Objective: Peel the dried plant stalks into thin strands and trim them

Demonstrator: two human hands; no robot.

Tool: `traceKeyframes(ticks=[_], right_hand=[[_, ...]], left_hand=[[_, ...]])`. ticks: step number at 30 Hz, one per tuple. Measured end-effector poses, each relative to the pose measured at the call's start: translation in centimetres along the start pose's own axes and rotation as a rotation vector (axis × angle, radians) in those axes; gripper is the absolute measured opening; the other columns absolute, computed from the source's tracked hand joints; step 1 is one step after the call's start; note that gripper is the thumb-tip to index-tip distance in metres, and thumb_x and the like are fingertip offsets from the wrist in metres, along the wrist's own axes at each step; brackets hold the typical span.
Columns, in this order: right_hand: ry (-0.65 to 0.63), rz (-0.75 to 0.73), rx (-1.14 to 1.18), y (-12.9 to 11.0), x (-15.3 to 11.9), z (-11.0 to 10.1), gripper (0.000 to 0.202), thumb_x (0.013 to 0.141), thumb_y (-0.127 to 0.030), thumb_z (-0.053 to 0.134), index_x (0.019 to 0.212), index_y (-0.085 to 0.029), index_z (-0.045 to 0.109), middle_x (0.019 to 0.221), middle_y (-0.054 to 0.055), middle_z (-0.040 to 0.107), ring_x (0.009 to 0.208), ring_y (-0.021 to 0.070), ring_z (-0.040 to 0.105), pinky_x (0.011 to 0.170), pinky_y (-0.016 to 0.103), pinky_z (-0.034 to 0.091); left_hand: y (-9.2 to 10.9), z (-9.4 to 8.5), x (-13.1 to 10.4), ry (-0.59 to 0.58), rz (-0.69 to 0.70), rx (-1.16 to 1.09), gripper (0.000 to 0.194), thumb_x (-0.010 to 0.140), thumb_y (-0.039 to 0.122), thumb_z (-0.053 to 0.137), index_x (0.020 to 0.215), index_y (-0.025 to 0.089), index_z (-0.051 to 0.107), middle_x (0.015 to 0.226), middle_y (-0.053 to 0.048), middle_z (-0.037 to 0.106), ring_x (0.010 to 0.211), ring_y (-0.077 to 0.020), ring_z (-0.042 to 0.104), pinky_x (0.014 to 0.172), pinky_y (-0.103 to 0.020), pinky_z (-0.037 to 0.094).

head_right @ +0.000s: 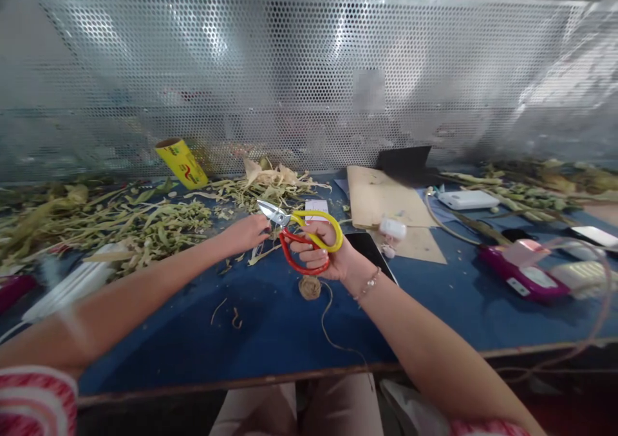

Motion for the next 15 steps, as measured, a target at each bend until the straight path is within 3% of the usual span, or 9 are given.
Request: traceKeyframes(ticks=[5, 9, 12, 15], right_hand=[[0.012, -0.028, -0.029, -0.1, 0.0, -0.2, 0.023, 0.08, -0.028, 0.041, 0.063, -0.019, 0.029, 0.045, -0.006, 0.039, 0.03, 0.0006, 0.027, 0.028, 0.008, 0.033], [0.018, -0.034, 0.003, 0.3, 0.2, -0.8, 0.022, 0.079, -0.025, 0.042, 0.062, -0.018, 0.03, 0.046, -0.006, 0.04, 0.031, 0.0007, 0.029, 0.029, 0.008, 0.034], [0.003, -0.019, 0.031, 0.7, 0.2, -0.7, 0.023, 0.078, -0.027, 0.043, 0.061, -0.018, 0.031, 0.045, -0.006, 0.038, 0.03, 0.0002, 0.028, 0.029, 0.008, 0.033], [0.025, -0.051, 0.073, 0.4, 0.1, -0.7, 0.025, 0.081, -0.029, 0.042, 0.062, -0.018, 0.03, 0.047, -0.007, 0.037, 0.03, -0.0005, 0.026, 0.028, 0.007, 0.031]], left_hand=[[0.0, 0.3, -0.2, -0.077, -0.042, 0.178, 0.028, 0.083, 0.022, 0.04, 0.091, 0.005, 0.06, 0.093, -0.018, 0.06, 0.09, -0.0241, 0.056, 0.077, -0.033, 0.043], [0.3, -0.8, -1.1, -0.072, -0.047, 0.291, 0.027, 0.081, 0.018, 0.039, 0.094, 0.006, 0.06, 0.095, -0.018, 0.06, 0.094, -0.0265, 0.054, 0.075, -0.034, 0.043], [-1.5, -3.1, -3.2, -0.059, -0.133, 0.384, 0.028, 0.08, 0.012, 0.037, 0.09, 0.006, 0.062, 0.093, -0.02, 0.06, 0.091, -0.0282, 0.055, 0.07, -0.036, 0.044], [-5.4, -5.8, -6.8, -0.145, -0.338, 0.479, 0.028, 0.076, 0.006, 0.038, 0.083, 0.006, 0.064, 0.089, -0.021, 0.06, 0.092, -0.0326, 0.054, 0.068, -0.04, 0.044]])
Point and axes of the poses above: each hand's wrist, its own x-axis towards the middle knuckle, its own z-axis out of the palm, y = z × x, the point moved 6 cm from there along x, towards the middle knuckle
